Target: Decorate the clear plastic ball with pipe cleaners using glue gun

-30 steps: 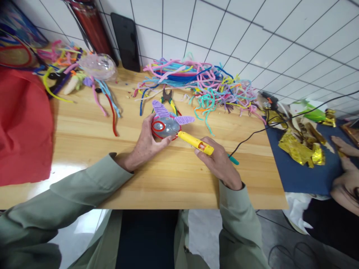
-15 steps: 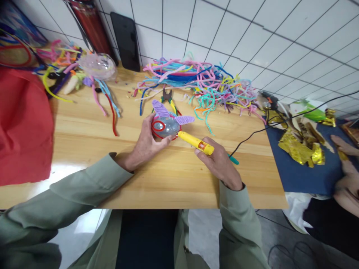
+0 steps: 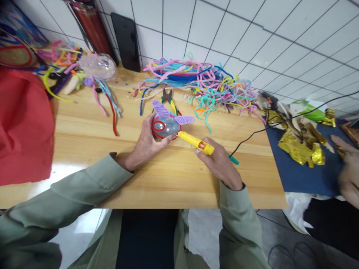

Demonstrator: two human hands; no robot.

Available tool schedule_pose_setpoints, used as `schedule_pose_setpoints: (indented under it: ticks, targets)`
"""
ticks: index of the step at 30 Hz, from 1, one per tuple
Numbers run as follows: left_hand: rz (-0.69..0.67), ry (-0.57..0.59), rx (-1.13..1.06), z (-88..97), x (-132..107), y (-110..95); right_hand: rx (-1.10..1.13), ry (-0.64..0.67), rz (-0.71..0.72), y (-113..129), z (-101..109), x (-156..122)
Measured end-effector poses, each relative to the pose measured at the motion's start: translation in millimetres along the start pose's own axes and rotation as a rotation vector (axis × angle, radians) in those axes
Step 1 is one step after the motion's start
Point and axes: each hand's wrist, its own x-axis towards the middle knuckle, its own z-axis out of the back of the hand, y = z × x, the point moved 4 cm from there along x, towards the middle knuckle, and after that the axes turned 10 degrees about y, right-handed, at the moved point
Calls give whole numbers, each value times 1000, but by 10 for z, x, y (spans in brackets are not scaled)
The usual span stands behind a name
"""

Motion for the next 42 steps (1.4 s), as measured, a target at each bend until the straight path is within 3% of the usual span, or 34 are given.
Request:
schedule_pose_setpoints:
  ticks: [42]
  targets:
    - [22,-3,-5,-9,-6,31,-42,-18,1,-61,12,-3]
